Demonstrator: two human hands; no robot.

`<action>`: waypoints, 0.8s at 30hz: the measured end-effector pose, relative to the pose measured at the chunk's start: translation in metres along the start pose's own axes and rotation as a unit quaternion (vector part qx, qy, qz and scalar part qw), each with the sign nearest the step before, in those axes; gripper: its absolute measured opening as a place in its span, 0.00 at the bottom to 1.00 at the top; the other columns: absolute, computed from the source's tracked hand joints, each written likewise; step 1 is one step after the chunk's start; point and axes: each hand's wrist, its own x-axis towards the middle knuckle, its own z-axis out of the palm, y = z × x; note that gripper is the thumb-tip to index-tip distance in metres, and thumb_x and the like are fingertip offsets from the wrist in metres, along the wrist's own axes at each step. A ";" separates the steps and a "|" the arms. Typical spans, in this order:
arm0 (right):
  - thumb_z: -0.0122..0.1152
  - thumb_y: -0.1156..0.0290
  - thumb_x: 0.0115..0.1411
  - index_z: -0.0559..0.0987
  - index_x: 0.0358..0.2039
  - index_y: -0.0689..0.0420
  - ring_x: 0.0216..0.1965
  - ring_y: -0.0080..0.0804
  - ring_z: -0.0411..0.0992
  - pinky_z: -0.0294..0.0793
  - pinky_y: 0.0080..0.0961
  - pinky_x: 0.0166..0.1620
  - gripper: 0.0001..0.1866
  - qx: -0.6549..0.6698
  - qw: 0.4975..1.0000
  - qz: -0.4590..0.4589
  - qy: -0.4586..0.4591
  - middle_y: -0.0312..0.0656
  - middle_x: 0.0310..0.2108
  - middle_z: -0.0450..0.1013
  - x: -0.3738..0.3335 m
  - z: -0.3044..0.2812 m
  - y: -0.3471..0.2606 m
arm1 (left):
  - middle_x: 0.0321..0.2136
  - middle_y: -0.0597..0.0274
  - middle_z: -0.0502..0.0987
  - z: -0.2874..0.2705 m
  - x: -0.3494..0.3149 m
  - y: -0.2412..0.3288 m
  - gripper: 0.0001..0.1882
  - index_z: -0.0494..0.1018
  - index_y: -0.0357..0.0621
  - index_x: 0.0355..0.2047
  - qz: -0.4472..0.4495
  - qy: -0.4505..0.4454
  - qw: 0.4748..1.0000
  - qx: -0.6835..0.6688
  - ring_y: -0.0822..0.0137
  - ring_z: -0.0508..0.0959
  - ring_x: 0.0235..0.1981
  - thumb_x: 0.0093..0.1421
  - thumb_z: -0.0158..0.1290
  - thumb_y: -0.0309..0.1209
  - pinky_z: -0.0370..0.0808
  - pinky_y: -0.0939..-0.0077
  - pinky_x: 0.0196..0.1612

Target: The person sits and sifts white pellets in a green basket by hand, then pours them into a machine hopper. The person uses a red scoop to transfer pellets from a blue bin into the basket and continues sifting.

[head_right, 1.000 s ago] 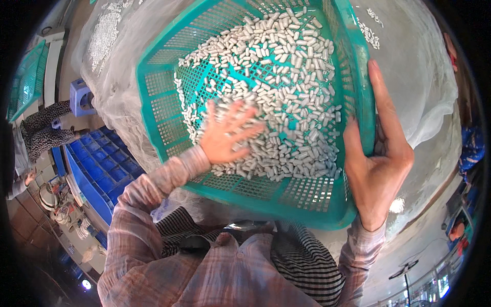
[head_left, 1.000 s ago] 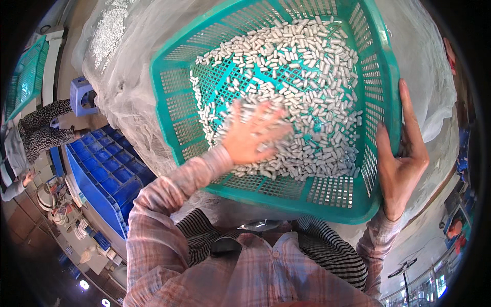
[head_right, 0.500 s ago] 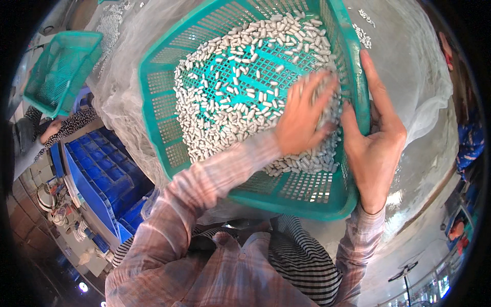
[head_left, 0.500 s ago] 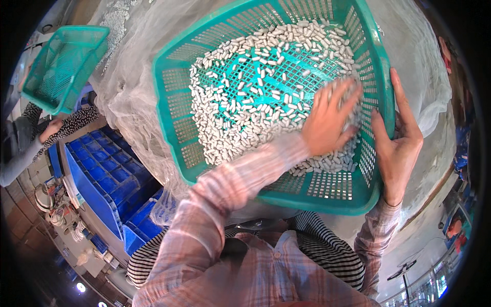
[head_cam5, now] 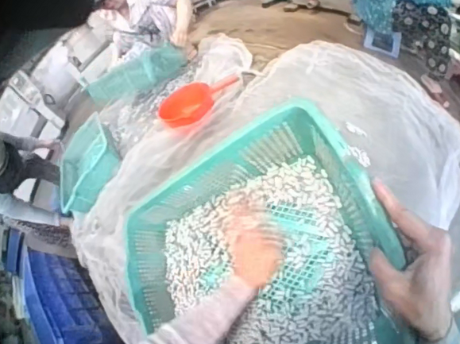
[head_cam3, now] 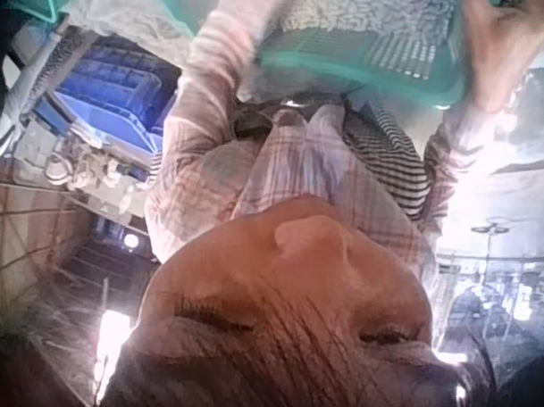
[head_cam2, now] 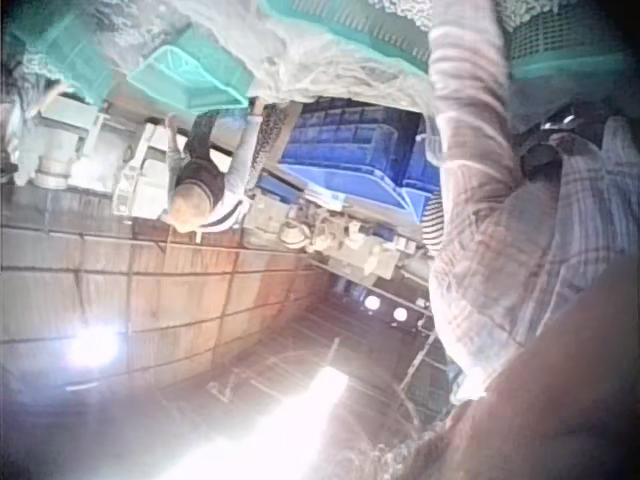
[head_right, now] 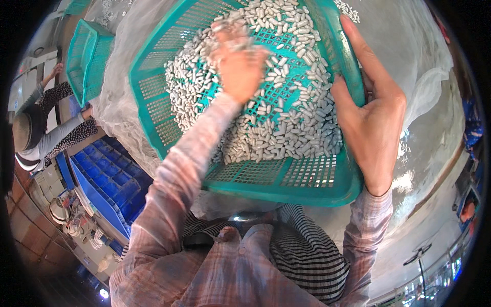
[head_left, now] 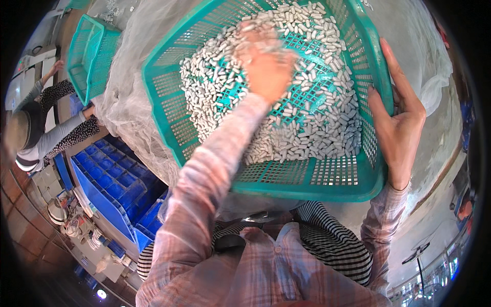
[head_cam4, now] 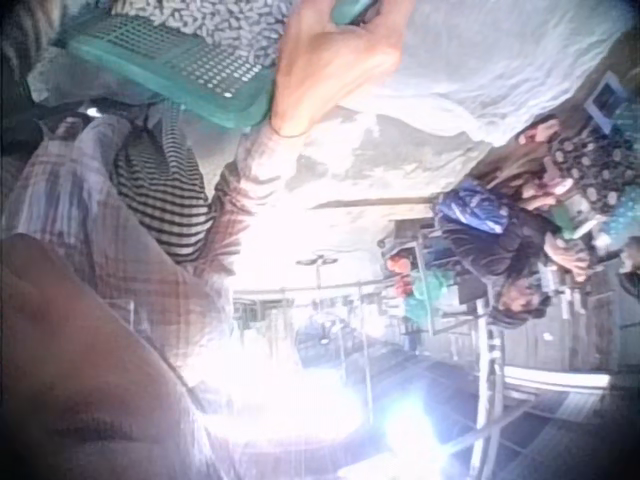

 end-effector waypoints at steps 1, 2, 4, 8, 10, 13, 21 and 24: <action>0.53 0.84 0.52 0.70 0.58 0.58 0.54 0.28 0.69 0.66 0.23 0.56 0.30 -0.010 1.000 -0.001 -0.002 0.45 0.55 0.70 0.000 0.001 -0.002 | 0.67 0.48 0.49 0.011 0.004 0.032 0.37 0.54 0.49 0.66 0.040 -0.013 0.999 -0.017 0.41 0.44 0.67 0.58 0.51 0.45 0.41 0.45 0.66; 0.53 0.84 0.53 0.70 0.58 0.58 0.54 0.28 0.69 0.66 0.23 0.56 0.29 -0.019 1.000 -0.003 -0.004 0.45 0.55 0.70 0.001 0.002 -0.003 | 0.67 0.46 0.48 0.031 -0.010 0.067 0.38 0.53 0.46 0.66 0.119 0.173 0.978 -0.001 0.40 0.43 0.67 0.58 0.51 0.44 0.41 0.44 0.66; 0.52 0.83 0.53 0.70 0.58 0.58 0.54 0.28 0.69 0.65 0.23 0.56 0.29 -0.047 0.999 -0.002 -0.008 0.45 0.55 0.70 0.006 0.000 0.005 | 0.67 0.45 0.45 0.034 -0.043 0.104 0.39 0.52 0.40 0.65 0.199 0.096 0.956 -0.194 0.40 0.41 0.68 0.58 0.51 0.43 0.38 0.43 0.66; 0.52 0.80 0.55 0.71 0.56 0.61 0.49 0.32 0.71 0.67 0.22 0.52 0.25 -0.101 0.995 -0.019 -0.012 0.47 0.50 0.72 0.020 -0.009 -0.001 | 0.69 0.55 0.43 0.003 -0.095 0.062 0.38 0.52 0.54 0.66 0.308 -0.127 0.942 -0.040 0.43 0.40 0.69 0.57 0.52 0.44 0.34 0.36 0.65; 0.53 0.78 0.55 0.72 0.54 0.63 0.46 0.36 0.74 0.69 0.21 0.49 0.23 -0.085 0.990 -0.109 0.007 0.51 0.46 0.74 0.029 -0.005 -0.014 | 0.69 0.58 0.43 -0.020 -0.113 0.025 0.37 0.54 0.60 0.66 0.302 -0.140 0.941 0.067 0.43 0.39 0.69 0.57 0.52 0.44 0.30 0.29 0.62; 0.53 0.80 0.55 0.70 0.57 0.59 0.51 0.35 0.72 0.69 0.25 0.53 0.27 -0.092 0.989 -0.108 -0.031 0.48 0.52 0.71 0.028 -0.011 -0.004 | 0.69 0.57 0.45 -0.033 -0.129 -0.088 0.35 0.54 0.58 0.66 0.081 -0.091 0.980 0.156 0.44 0.38 0.69 0.60 0.47 0.51 0.31 0.26 0.60; 0.54 0.87 0.53 0.68 0.58 0.62 0.39 0.22 0.76 0.73 0.15 0.42 0.29 -0.012 0.999 0.051 0.010 0.43 0.53 0.72 -0.013 -0.010 0.001 | 0.59 0.48 0.61 -0.011 -0.028 -0.098 0.33 0.63 0.45 0.59 0.034 0.272 0.962 0.016 0.47 0.58 0.59 0.53 0.56 0.38 0.51 0.52 0.62; 0.57 0.83 0.53 0.69 0.58 0.60 0.27 0.13 0.68 0.64 0.09 0.32 0.28 0.067 0.995 0.054 0.059 0.34 0.31 0.73 -0.012 0.002 0.004 | 0.57 0.47 0.62 0.013 0.005 -0.005 0.34 0.62 0.46 0.60 0.103 0.292 0.949 -0.053 0.47 0.61 0.56 0.52 0.57 0.37 0.54 0.54 0.59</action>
